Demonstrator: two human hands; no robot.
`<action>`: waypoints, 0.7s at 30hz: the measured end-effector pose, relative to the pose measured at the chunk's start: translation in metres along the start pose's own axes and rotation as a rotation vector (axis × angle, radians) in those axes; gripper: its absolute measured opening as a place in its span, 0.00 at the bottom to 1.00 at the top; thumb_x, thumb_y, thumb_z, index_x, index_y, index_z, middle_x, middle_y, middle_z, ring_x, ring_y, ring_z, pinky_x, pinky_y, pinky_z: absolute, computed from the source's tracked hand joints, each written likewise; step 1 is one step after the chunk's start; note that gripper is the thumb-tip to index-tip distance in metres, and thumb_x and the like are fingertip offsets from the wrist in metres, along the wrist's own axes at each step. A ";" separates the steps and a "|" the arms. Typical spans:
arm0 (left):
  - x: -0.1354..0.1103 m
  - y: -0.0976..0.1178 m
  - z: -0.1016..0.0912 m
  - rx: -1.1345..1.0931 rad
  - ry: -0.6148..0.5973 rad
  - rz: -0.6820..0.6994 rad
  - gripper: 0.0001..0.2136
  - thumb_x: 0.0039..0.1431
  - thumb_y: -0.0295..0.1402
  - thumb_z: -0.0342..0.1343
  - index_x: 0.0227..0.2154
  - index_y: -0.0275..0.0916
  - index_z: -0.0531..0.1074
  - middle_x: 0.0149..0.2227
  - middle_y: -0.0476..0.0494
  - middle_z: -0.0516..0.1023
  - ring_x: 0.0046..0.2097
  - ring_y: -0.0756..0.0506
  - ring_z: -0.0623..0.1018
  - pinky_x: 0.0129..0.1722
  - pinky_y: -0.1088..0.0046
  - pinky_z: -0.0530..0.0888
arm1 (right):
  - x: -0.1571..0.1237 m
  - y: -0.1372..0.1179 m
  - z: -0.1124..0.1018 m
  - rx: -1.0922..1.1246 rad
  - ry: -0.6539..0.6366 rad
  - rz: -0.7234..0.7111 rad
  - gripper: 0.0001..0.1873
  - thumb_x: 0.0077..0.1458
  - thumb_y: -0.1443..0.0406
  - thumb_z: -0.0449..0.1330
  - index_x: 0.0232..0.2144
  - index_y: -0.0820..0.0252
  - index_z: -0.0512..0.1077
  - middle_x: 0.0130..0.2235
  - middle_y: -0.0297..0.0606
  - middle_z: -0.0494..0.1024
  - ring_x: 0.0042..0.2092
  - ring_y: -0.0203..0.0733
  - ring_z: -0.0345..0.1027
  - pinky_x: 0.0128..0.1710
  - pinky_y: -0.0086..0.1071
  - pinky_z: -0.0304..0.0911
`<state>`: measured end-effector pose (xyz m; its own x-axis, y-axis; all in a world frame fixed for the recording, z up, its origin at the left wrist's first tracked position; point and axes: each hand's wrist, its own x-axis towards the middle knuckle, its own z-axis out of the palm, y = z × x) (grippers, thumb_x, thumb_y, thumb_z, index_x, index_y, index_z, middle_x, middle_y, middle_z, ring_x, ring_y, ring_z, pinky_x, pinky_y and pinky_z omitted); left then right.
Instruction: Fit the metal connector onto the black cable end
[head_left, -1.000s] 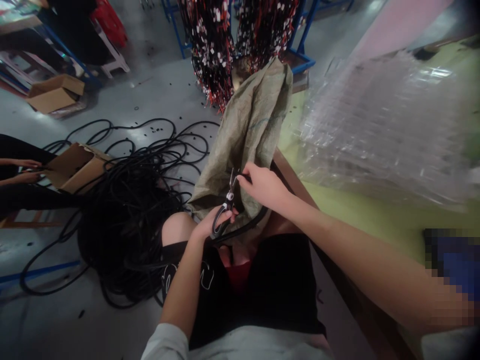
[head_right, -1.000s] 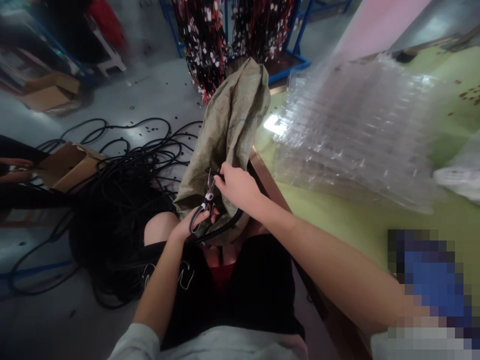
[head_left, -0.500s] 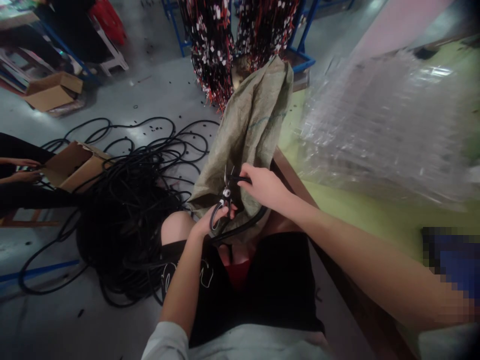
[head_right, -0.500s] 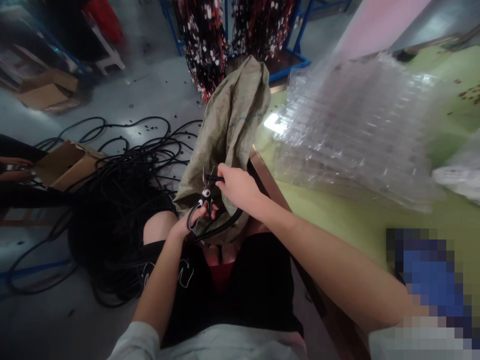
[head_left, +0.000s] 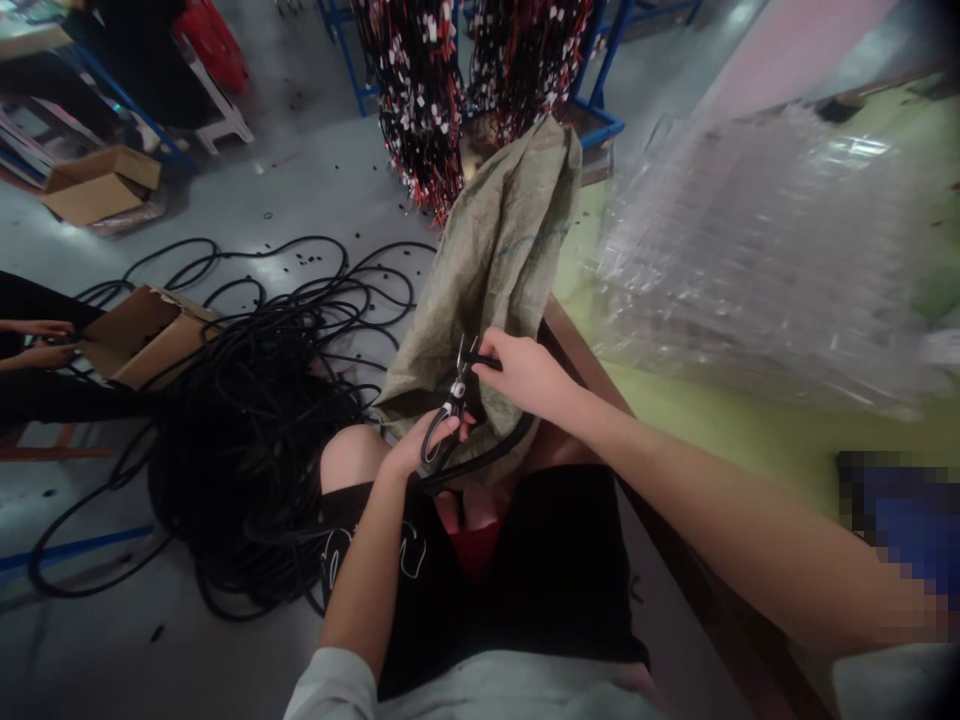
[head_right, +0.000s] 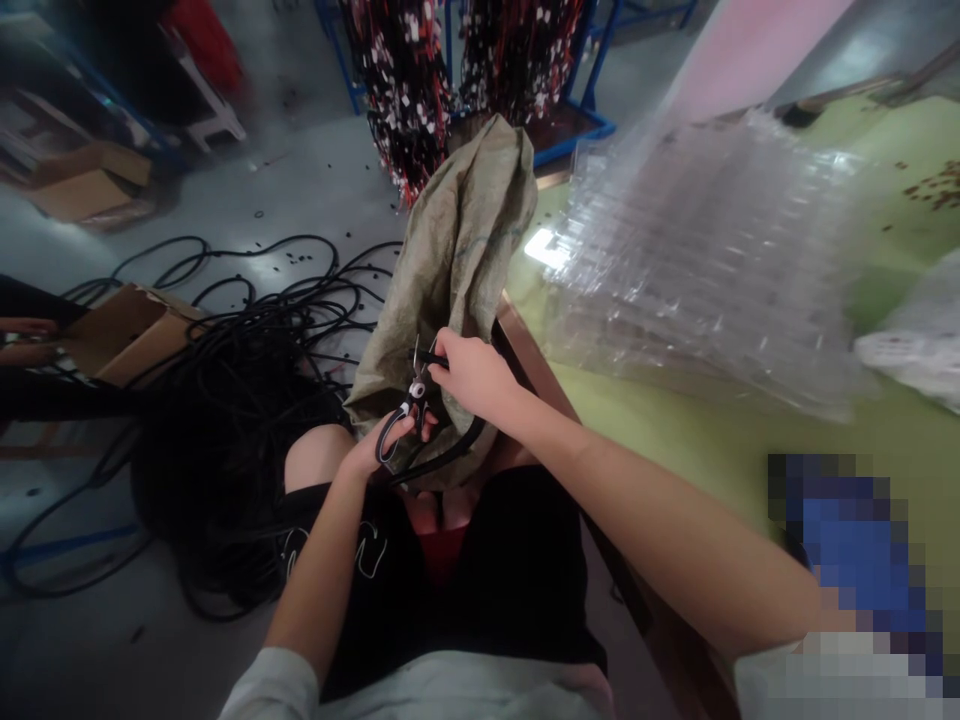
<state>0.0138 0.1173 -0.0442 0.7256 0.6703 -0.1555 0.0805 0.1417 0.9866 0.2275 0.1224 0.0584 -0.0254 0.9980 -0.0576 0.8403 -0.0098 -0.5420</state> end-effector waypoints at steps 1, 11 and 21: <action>0.000 0.000 0.000 0.001 0.001 -0.007 0.21 0.64 0.48 0.50 0.44 0.33 0.75 0.34 0.42 0.75 0.39 0.45 0.72 0.44 0.70 0.67 | 0.000 0.000 0.000 0.010 0.002 0.003 0.07 0.58 0.65 0.63 0.35 0.56 0.67 0.32 0.32 0.75 0.34 0.39 0.70 0.32 0.29 0.57; 0.003 -0.007 0.000 0.046 0.051 -0.025 0.22 0.63 0.50 0.52 0.42 0.33 0.75 0.36 0.42 0.75 0.39 0.45 0.73 0.44 0.70 0.68 | 0.000 -0.001 0.000 -0.002 -0.049 0.008 0.06 0.58 0.65 0.63 0.34 0.57 0.67 0.32 0.33 0.75 0.34 0.40 0.70 0.32 0.29 0.57; 0.004 -0.008 0.000 0.041 0.070 -0.050 0.22 0.63 0.51 0.51 0.42 0.34 0.74 0.35 0.42 0.75 0.40 0.45 0.73 0.43 0.70 0.68 | 0.000 -0.003 -0.001 -0.003 -0.078 0.022 0.07 0.60 0.64 0.62 0.33 0.58 0.67 0.32 0.33 0.75 0.32 0.38 0.69 0.30 0.28 0.55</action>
<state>0.0155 0.1190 -0.0531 0.6708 0.7124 -0.2062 0.1445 0.1472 0.9785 0.2256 0.1221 0.0610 -0.0488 0.9897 -0.1343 0.8429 -0.0314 -0.5372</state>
